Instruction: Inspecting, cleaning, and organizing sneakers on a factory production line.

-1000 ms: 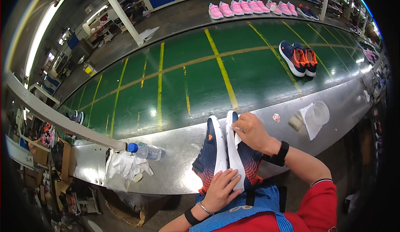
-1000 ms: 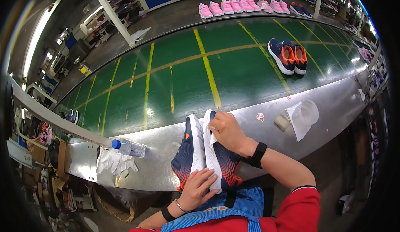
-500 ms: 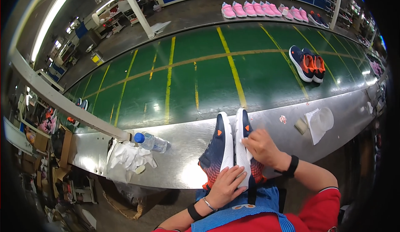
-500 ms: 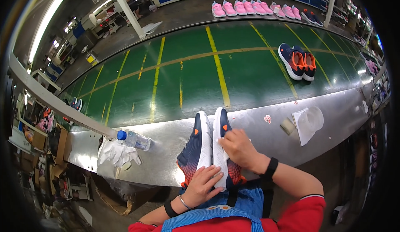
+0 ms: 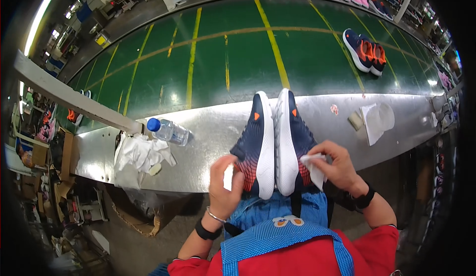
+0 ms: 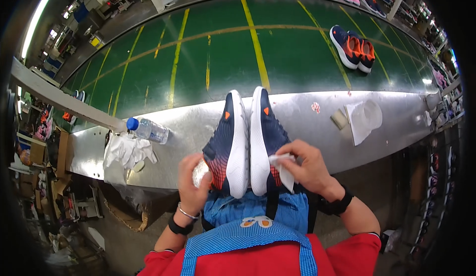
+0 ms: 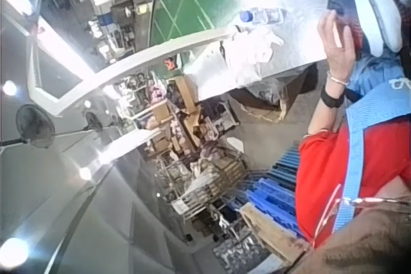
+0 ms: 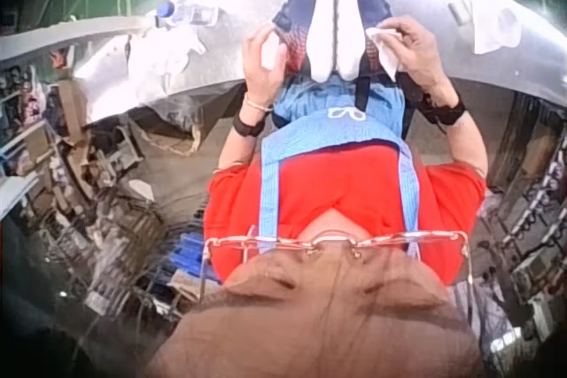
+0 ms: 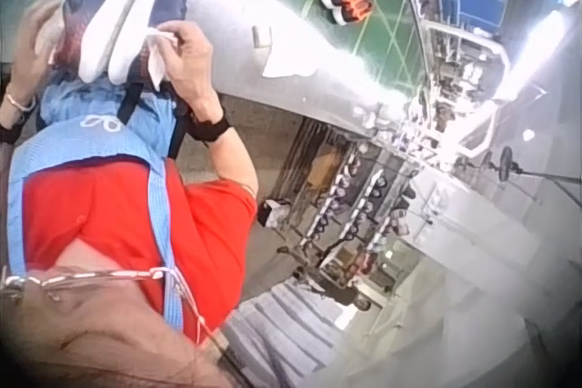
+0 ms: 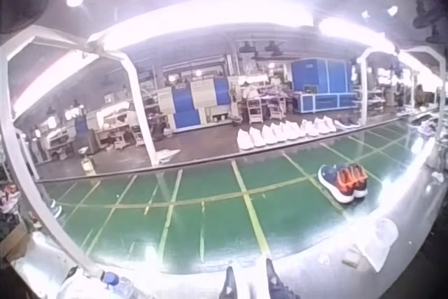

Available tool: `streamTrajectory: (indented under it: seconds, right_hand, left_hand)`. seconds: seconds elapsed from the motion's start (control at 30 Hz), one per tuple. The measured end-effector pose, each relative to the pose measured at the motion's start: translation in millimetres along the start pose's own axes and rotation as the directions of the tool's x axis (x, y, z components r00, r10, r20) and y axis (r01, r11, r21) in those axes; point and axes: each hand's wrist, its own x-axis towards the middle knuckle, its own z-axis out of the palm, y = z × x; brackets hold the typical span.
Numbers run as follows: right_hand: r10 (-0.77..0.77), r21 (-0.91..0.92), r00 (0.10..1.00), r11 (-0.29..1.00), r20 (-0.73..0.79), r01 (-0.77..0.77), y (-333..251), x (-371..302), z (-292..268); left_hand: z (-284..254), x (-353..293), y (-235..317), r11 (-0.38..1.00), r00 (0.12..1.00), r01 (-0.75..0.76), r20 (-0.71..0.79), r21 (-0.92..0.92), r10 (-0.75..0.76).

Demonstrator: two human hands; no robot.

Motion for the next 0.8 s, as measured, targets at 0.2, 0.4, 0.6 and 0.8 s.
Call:
streamTrajectory:
  seconds: [0.2, 0.4, 0.6, 0.8]
  right_hand:
    - [-0.190, -0.193, 0.982, 0.963, 0.019, 0.190, 4.0, -6.1, 24.5]
    - [-0.178, -0.261, 0.908, 0.921, 0.379, 0.290, 6.3, -28.8, 16.7]
    - [0.110, 0.033, 0.952, 0.994, -0.287, -0.105, 36.4, -30.5, -22.1]
    - [0.173, 0.113, 0.824, 0.985, -0.540, -0.133, 74.4, -32.1, -69.4]
  left_hand:
    - [15.0, -21.9, -34.5, 0.740, 0.877, 0.474, 0.184, -0.477, -0.444]
    - [23.2, -28.2, -37.9, 0.648, 0.854, 0.488, 0.168, -0.585, -0.492]
    - [24.5, -25.2, -66.9, 0.714, 0.863, 0.485, 0.143, -0.505, -0.485]
    - [28.7, -13.7, -75.5, 0.749, 0.855, 0.518, 0.266, -0.413, -0.445]
